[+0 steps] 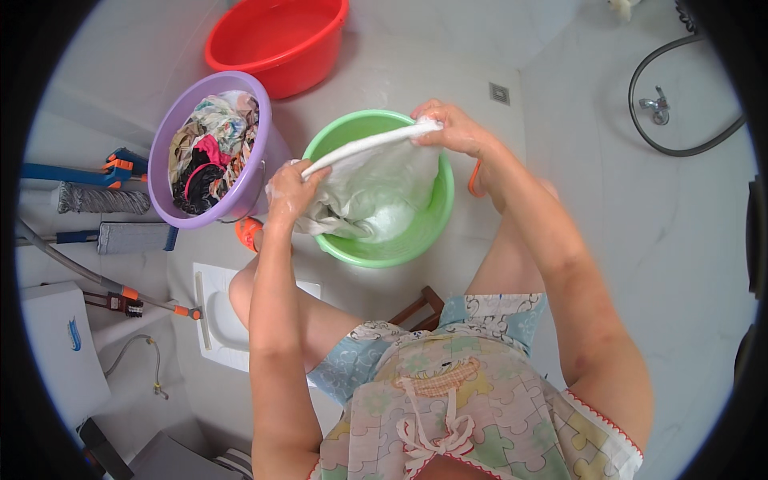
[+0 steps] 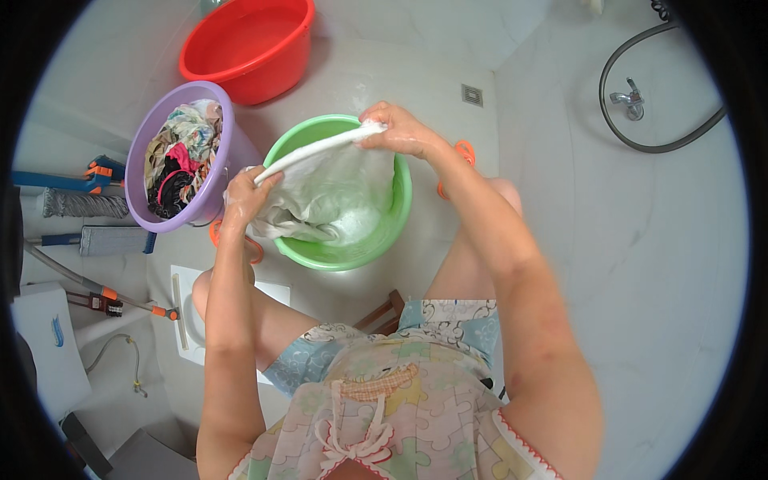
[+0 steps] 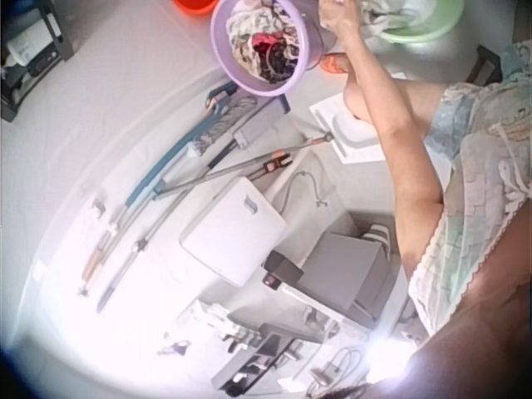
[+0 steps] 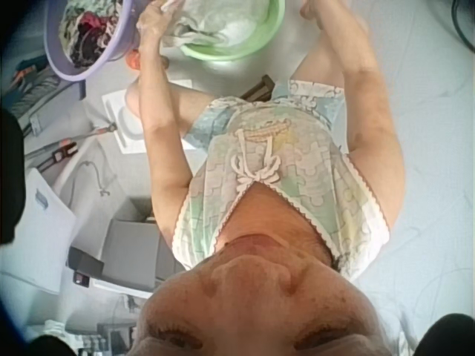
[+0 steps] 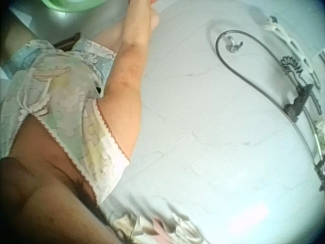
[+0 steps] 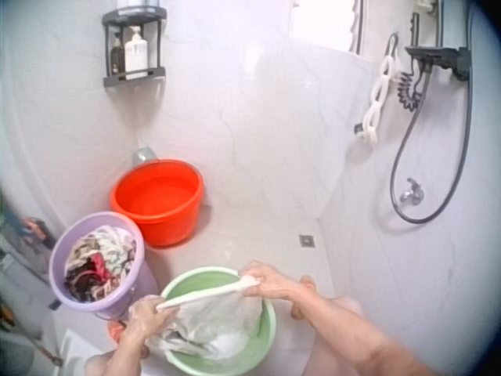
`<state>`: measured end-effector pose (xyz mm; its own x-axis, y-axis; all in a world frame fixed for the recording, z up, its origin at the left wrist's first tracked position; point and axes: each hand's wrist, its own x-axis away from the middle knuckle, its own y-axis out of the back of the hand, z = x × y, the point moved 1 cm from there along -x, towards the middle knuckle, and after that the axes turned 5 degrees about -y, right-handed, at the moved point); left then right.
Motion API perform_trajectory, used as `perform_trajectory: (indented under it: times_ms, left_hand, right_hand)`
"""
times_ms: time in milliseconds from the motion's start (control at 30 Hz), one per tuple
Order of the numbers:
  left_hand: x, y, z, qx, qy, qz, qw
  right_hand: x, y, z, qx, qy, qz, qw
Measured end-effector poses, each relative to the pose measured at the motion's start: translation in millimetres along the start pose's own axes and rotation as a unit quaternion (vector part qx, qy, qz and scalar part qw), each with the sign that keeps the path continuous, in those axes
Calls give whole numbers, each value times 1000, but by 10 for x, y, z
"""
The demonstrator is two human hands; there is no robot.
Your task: The person hand-washes a white cloth in a green basin filled with soapy water, repeatedly submerging, scrubbing, and wringing it. After wringing, the cloth is placed into a purple basin containing other wet laundry. The person then stands, retrieves a bottle of liquid from a cabinet, and uses a long-handled brush to scrub the floor around a squat toilet.
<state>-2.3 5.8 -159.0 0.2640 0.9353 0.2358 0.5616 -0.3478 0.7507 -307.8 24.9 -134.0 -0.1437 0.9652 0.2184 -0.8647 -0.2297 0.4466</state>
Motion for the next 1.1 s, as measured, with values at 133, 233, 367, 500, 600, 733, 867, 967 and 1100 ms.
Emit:
perform_trajectory:
  times_ms: [133,233,367,500,600,733,867,967,1100]
  left_hand:
    - [237,132,-82,-195,-233,-137,943]
    - [232,82,-61,105,-324,-64,938]
    - [-9,-244,-56,682,-137,84,713]
    - [-242,-588,-208,839,6,88,538]
    - [-326,-841,-340,851,46,75,517]
    - [-509,-1151,-241,765,58,48,639]
    - [-741,-1333,120,805,186,-36,563]
    - [-793,-1493,171,859,88,67,500]
    - [-665,-1835,67,766,183,22,616]
  right_hand:
    - [136,-87,-36,-143,94,31,985]
    - [153,-71,-163,-379,108,85,915]
    - [38,-124,-321,-508,16,59,859]
    - [-142,-540,-336,-522,-138,17,842]
    - [-293,-940,-382,-492,-163,59,853]
    - [-398,-1103,-572,-511,-201,62,833]
    - [-244,-1352,-362,-415,-86,-85,902]
    - [-208,-1586,-128,-10,21,-185,982]
    - [-631,-1442,-325,135,-184,-240,943]
